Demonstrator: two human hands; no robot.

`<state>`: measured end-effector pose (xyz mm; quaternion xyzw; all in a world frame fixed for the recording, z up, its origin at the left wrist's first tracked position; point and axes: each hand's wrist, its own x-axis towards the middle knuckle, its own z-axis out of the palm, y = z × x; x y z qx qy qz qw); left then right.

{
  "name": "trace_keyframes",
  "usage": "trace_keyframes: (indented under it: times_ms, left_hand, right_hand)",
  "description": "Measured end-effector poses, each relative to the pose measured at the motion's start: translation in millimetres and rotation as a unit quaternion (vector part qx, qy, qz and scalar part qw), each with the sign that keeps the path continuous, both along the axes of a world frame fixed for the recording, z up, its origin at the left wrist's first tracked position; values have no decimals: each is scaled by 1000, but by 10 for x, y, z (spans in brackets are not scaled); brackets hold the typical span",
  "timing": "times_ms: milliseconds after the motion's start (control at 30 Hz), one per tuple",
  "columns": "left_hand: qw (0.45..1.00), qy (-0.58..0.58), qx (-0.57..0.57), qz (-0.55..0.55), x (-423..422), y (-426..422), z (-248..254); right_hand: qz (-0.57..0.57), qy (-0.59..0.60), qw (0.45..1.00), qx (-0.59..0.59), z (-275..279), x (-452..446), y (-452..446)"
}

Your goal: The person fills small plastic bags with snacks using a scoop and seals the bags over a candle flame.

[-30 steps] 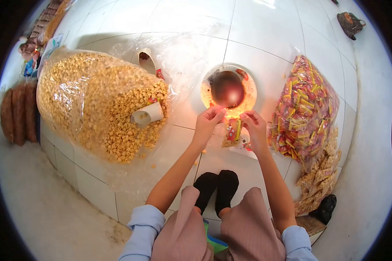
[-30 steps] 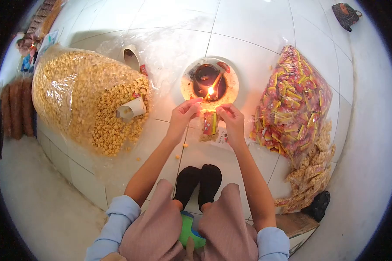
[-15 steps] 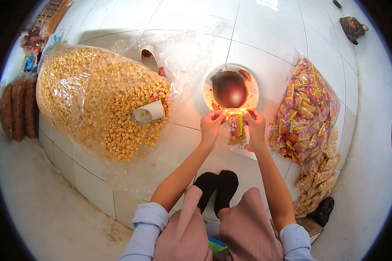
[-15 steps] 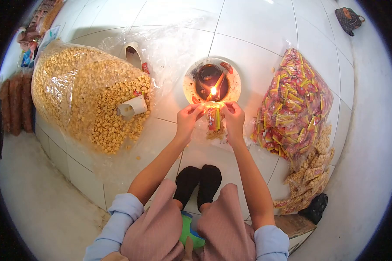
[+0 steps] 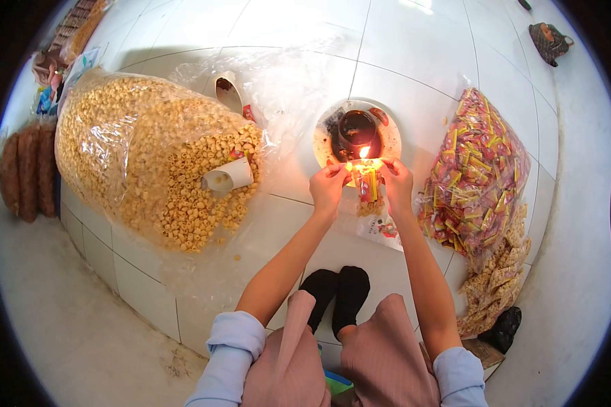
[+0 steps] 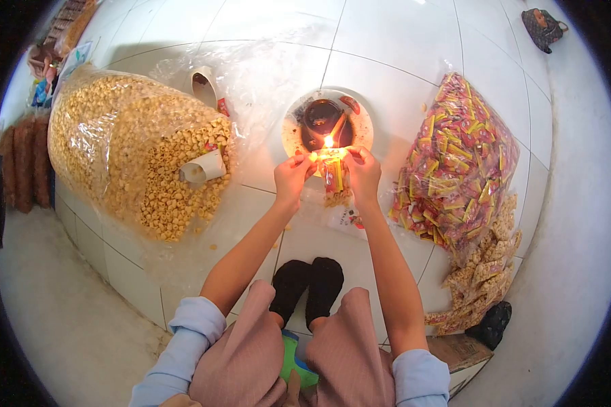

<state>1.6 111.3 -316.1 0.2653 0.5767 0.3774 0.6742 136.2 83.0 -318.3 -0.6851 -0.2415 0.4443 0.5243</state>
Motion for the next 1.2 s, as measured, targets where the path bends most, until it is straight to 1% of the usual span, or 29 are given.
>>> trace_keyframes:
  times_ms: [100,333,467,567,667,900,967,1033,1167,1200]
  left_hand:
    - [1000,-1,4,-3,24,18,-22]
    - [999,23,31,-11,103,34,-98]
    - [1000,6,25,7,165,21,-101]
    - [999,26,22,3,207,9,-122]
    - [999,45,8,0,253,2,-78]
    - [1000,28,6,5,295,-6,-99]
    - [999,33,5,6,282,-8,-144]
    - [1000,1,-4,22,247,-10,-120]
    - [1000,-13,6,28,176,-22,-75]
    - [999,-19,-5,45,156,-28,-55]
  right_hand:
    - [10,0,1000,-1,1,17,12]
    - [-9,3,1000,-7,-18,67,16]
    - [-20,7,1000,-4,3,98,-8]
    - [-47,35,998,0,12,119,-50]
    - [-57,34,998,-10,47,146,-92]
    - [-71,54,996,2,77,161,-116]
    - [-57,37,998,2,76,145,-104]
    - [-54,39,998,3,84,115,-83]
    - [-41,42,998,-2,20,63,-53]
    - [-41,42,998,-2,41,38,-47]
